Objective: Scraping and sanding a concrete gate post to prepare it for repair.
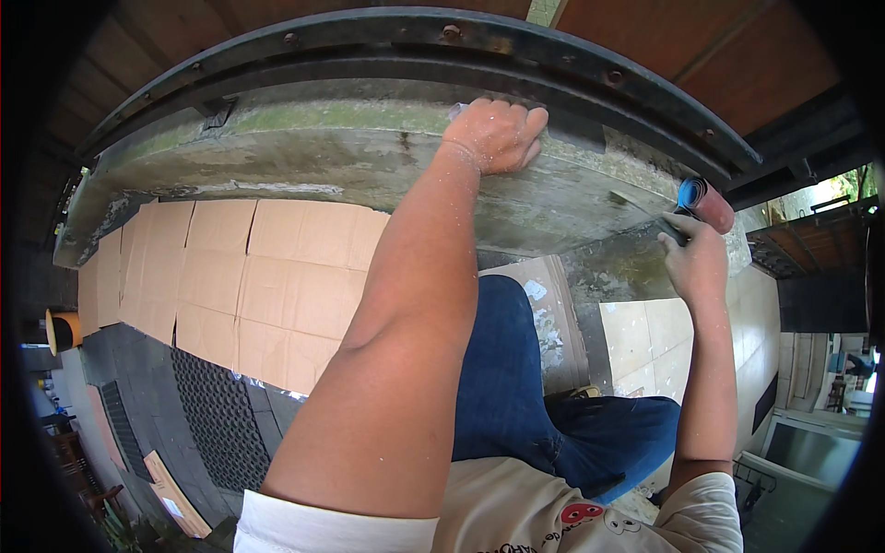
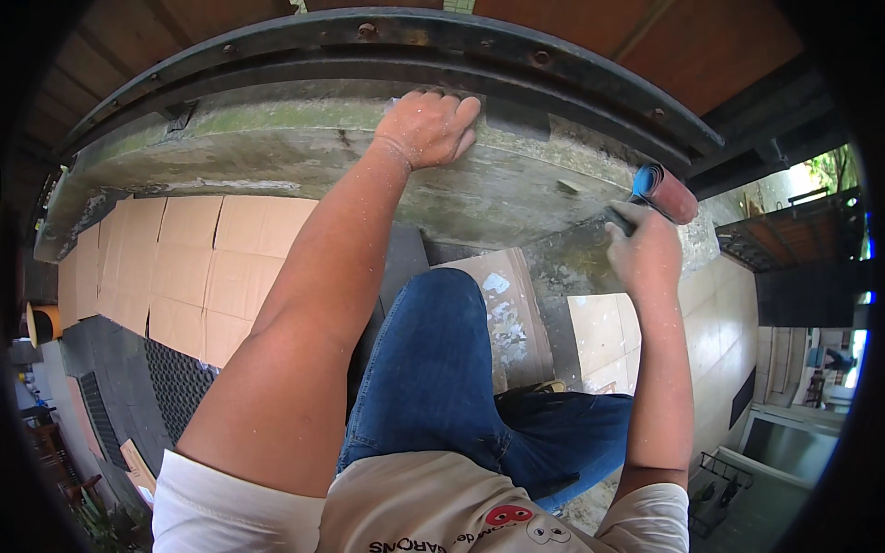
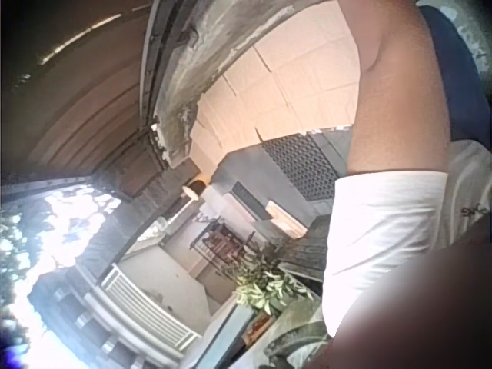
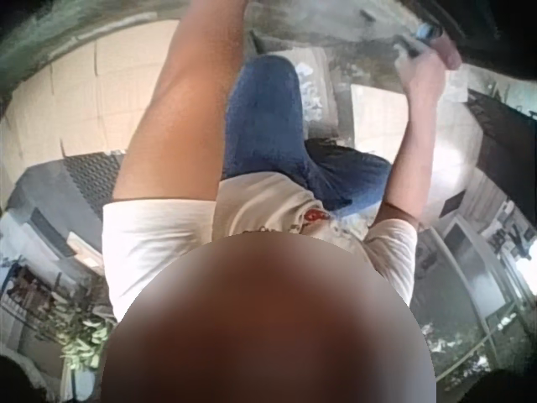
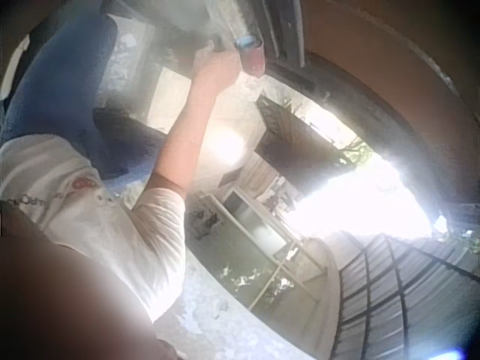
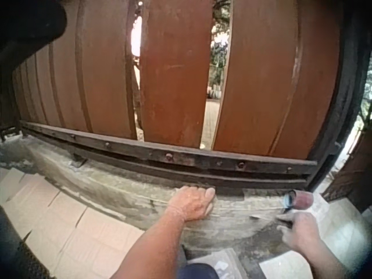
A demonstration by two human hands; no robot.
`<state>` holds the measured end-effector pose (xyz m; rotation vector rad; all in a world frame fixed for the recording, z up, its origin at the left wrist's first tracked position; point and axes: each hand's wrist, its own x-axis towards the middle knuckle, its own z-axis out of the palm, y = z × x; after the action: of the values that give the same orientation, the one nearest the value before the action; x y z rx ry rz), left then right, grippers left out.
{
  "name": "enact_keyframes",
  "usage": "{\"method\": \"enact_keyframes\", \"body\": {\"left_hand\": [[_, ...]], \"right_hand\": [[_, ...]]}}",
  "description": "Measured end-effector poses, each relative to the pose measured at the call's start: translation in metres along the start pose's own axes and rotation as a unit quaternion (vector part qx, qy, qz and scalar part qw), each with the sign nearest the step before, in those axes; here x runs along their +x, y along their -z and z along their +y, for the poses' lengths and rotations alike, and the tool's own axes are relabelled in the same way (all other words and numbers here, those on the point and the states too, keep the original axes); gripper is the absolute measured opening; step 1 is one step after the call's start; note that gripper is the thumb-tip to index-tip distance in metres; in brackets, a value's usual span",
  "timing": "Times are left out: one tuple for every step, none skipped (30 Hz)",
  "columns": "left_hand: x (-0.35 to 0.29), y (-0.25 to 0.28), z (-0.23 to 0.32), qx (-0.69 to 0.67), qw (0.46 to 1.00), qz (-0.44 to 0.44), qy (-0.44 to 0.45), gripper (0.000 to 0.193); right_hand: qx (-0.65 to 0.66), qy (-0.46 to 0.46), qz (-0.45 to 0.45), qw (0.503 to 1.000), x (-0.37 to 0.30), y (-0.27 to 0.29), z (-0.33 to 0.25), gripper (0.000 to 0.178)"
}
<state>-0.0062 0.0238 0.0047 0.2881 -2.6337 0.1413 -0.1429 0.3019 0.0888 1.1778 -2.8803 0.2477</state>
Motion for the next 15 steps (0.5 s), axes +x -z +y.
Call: {"method": "enact_keyframes", "body": {"left_hand": [[0.000, 0.001, 0.000, -0.003, 1.000, -0.008, 0.002, 0.024], [0.003, 0.002, 0.003, -0.009, 1.000, -0.013, 0.001, 0.024], [0.005, 0.002, 0.004, -0.011, 1.000, -0.013, -0.002, 0.024], [0.007, 0.001, 0.005, -0.009, 1.000, -0.004, -0.004, 0.024], [0.011, -0.001, 0.010, -0.011, 1.000, 0.004, -0.006, 0.025], [0.013, -0.001, 0.012, -0.018, 1.000, -0.008, 0.002, 0.025], [0.013, 0.000, 0.009, -0.026, 0.999, -0.020, 0.010, 0.025], [0.012, 0.002, 0.005, -0.026, 0.998, -0.056, 0.028, 0.025], [0.014, 0.005, 0.004, -0.031, 0.995, -0.086, 0.039, 0.025], [0.006, 0.005, 0.000, -0.011, 0.998, -0.054, 0.029, 0.024], [0.003, 0.003, -0.002, 0.010, 1.000, -0.015, 0.021, 0.024], [0.004, -0.002, -0.003, 0.000, 1.000, -0.012, 0.009, 0.024], [0.004, -0.007, -0.001, 0.012, 1.000, -0.004, 0.008, 0.023], [0.007, -0.011, -0.001, 0.029, 1.000, 0.006, 0.011, 0.023], [0.011, -0.012, 0.001, 0.022, 1.000, 0.011, 0.003, 0.023]], "right_hand": [[0.029, -0.022, 0.026, 0.999, -0.002, 0.002, -0.002, 0.027], [0.018, -0.021, 0.057, 0.998, -0.004, -0.003, -0.002, 0.028], [0.017, -0.024, 0.057, 0.998, -0.006, -0.007, -0.003, 0.028], [0.006, -0.044, 0.079, 0.996, -0.009, -0.011, -0.006, 0.028], [-0.007, -0.065, 0.098, 0.993, -0.013, -0.011, -0.005, 0.029], [-0.014, -0.057, 0.102, 0.993, -0.014, -0.015, 0.001, 0.027], [-0.015, -0.031, 0.107, 0.994, -0.011, -0.018, 0.004, 0.025], [-0.018, -0.013, 0.108, 0.994, -0.009, -0.023, 0.006, 0.023], [-0.047, -0.022, 0.098, 0.994, -0.002, -0.025, 0.017, 0.022], [-0.020, -0.003, 0.057, 0.998, 0.002, -0.020, 0.011, 0.022], [-0.016, -0.006, 0.040, 0.999, 0.003, -0.013, 0.007, 0.024], [0.001, -0.015, 0.054, 0.998, -0.001, -0.009, 0.002, 0.023], [-0.004, -0.028, 0.057, 0.998, -0.006, -0.010, 0.002, 0.023], [-0.014, -0.049, 0.073, 0.996, -0.007, -0.011, 0.002, 0.023], [-0.026, -0.070, 0.088, 0.993, -0.010, -0.013, 0.002, 0.024]]}}
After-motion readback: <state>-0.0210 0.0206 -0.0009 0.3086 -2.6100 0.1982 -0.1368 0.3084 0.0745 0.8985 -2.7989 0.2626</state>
